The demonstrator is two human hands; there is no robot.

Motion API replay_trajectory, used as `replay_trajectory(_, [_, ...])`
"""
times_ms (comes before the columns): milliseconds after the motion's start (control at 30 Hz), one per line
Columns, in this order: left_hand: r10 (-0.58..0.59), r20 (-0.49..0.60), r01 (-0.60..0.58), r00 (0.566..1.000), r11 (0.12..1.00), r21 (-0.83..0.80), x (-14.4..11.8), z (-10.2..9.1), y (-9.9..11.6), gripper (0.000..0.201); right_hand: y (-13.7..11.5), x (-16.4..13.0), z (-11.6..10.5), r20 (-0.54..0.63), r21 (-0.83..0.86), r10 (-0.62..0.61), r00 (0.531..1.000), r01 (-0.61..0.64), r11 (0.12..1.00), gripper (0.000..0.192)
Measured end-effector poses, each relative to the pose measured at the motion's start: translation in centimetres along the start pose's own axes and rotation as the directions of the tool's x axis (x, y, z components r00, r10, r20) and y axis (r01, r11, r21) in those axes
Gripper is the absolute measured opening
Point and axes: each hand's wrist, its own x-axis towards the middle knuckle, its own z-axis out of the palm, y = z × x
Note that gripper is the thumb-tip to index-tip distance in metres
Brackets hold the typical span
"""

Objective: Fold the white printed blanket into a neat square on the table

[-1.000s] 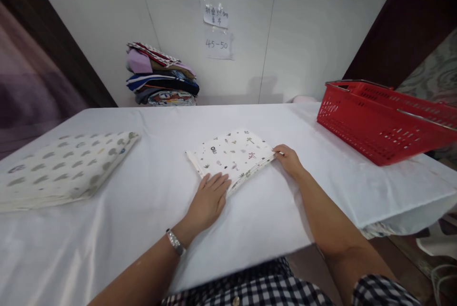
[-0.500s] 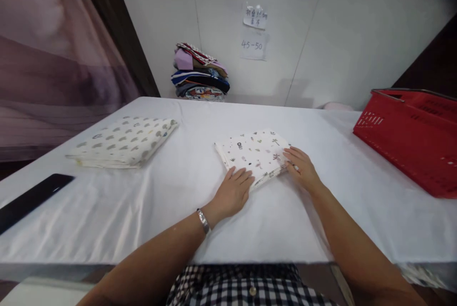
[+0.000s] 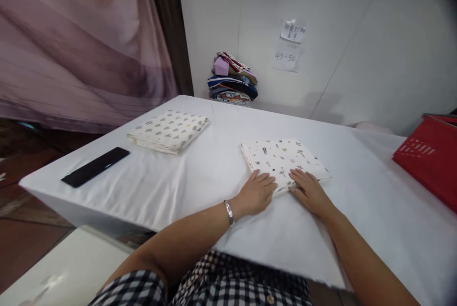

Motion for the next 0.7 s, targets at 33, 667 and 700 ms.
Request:
replay_trajectory(33, [0.003, -0.005, -0.003, 1.0, 1.0, -0.007, 0.0, -0.1, 0.0, 0.031, -0.4, 0.0, 0.1, 0.013, 0.002, 0.004, 1.0, -0.004, 1.0, 0.041])
replay_trajectory(667, [-0.547, -0.279, 0.445, 0.789, 0.822, -0.354, 1.9, -0.8, -9.2, 0.042, -8.0, 0.5, 2.1, -0.075, -0.11, -0.283, 0.956, 0.274, 0.955, 0.041])
replay_trajectory(700, [-0.575, -0.25, 0.479, 0.779, 0.803, -0.355, 2.2, -0.9, -9.8, 0.045, -8.4, 0.6, 2.2, -0.056, -0.104, -0.305, 0.951, 0.299, 0.949, 0.042])
